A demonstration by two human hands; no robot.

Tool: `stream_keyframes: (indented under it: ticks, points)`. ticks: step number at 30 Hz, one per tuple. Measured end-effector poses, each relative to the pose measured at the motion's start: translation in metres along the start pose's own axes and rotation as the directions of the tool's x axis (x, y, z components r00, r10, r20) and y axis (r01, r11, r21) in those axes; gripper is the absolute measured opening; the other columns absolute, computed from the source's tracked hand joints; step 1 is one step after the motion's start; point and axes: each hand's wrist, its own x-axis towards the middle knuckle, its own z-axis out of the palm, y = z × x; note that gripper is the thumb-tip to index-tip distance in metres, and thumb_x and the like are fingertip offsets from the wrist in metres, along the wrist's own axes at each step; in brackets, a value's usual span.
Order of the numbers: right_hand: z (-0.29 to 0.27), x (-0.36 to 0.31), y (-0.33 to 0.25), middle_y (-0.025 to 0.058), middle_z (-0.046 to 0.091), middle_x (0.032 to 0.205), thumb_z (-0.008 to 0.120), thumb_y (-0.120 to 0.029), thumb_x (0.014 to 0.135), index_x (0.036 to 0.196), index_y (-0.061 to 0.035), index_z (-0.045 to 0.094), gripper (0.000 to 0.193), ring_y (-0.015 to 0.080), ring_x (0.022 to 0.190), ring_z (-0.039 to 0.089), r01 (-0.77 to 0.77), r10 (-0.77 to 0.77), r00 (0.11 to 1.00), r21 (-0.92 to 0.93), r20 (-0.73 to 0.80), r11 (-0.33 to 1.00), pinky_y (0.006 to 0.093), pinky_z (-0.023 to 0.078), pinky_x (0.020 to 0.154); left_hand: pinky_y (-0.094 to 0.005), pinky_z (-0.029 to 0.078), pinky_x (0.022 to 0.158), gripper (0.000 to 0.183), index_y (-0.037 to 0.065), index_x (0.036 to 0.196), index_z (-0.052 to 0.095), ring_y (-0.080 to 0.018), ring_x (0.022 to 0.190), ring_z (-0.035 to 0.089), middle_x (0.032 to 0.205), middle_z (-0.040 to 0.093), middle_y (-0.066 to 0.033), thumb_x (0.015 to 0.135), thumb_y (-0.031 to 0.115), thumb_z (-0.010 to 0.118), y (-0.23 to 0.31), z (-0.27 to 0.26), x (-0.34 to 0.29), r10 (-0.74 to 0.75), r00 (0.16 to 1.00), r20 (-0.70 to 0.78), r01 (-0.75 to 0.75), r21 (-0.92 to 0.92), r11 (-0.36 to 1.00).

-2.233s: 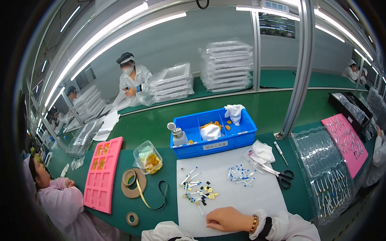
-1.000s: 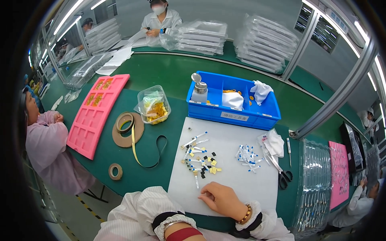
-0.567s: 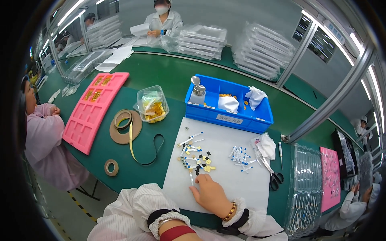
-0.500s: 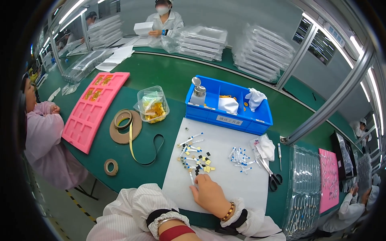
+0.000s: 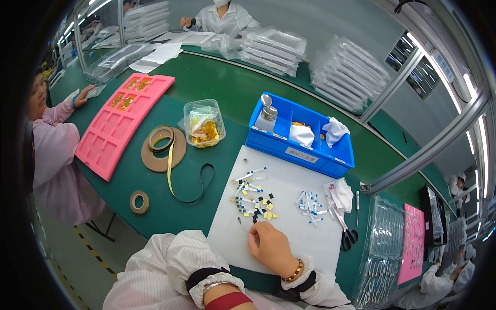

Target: Assemble small electronic components by hand at a factory workbench.

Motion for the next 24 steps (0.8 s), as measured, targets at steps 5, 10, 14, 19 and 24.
stream_keyframes:
  ticks: [5, 10, 14, 19, 24]
  points:
    - [-0.034, -0.001, 0.005, 0.0124, 0.066, 0.085, 0.067, -0.009, 0.086, 0.091, -0.0028, 0.065, 0.008, 0.0273, 0.073, 0.068, -0.042, 0.027, 0.983, 0.079, 0.179, 0.996, 0.0354, 0.054, 0.067, -0.0407, 0.051, 0.072, 0.024, 0.001, 0.107, 0.066, -0.0302, 0.087, 0.070, 0.093, 0.071, -0.0164, 0.100, 0.023, 0.059, 0.001, 0.001, -0.003, -0.005, 1.000, -0.002, 0.005, -0.048, 0.999]
    - [-0.055, -0.002, 0.021, 0.0127, 0.066, 0.081, 0.069, -0.010, 0.083, 0.088, -0.0020, 0.066, 0.010, 0.0263, 0.073, 0.068, -0.016, 0.022, 0.940, -0.021, 0.341, 1.000, 0.0350, 0.054, 0.068, -0.0406, 0.051, 0.072, 0.024, 0.002, 0.107, 0.066, -0.0300, 0.086, 0.070, 0.093, 0.071, -0.0162, 0.100, 0.023, 0.060, 0.001, -0.001, 0.000, -0.002, 1.000, 0.029, 0.005, -0.095, 0.995]
    - [-0.061, 0.001, 0.023, 0.0123, 0.066, 0.083, 0.071, -0.012, 0.083, 0.087, -0.0031, 0.066, 0.011, 0.0280, 0.076, 0.068, 0.008, 0.039, 0.953, -0.154, 0.300, 0.988, 0.0358, 0.053, 0.070, -0.0405, 0.052, 0.071, 0.023, 0.002, 0.106, 0.066, -0.0299, 0.086, 0.070, 0.092, 0.071, -0.0161, 0.100, 0.023, 0.060, 0.003, -0.004, 0.002, -0.022, 0.998, 0.067, 0.030, -0.127, 0.991]
    - [-0.067, -0.002, 0.033, 0.0105, 0.065, 0.088, 0.074, -0.015, 0.084, 0.089, -0.0053, 0.066, 0.014, 0.0274, 0.080, 0.068, -0.002, 0.038, 0.975, -0.161, 0.220, 0.987, 0.0359, 0.053, 0.070, -0.0404, 0.052, 0.071, 0.023, 0.002, 0.106, 0.066, -0.0297, 0.085, 0.070, 0.092, 0.071, -0.0159, 0.100, 0.023, 0.060, 0.008, -0.009, 0.011, -0.048, 0.990, 0.133, 0.071, -0.176, 0.982]
    - [-0.064, 0.002, 0.032, 0.0106, 0.064, 0.090, 0.072, -0.012, 0.086, 0.095, -0.0056, 0.066, 0.013, 0.0299, 0.084, 0.066, 0.034, -0.031, 0.997, -0.041, 0.069, 0.999, 0.0381, 0.053, 0.071, -0.0320, 0.053, 0.071, 0.017, 0.008, 0.103, 0.070, -0.0194, 0.077, 0.068, 0.088, 0.070, -0.0061, 0.090, 0.017, 0.076, -0.036, -0.030, -0.046, -0.448, 0.739, -0.503, 0.406, -0.198, 0.892]
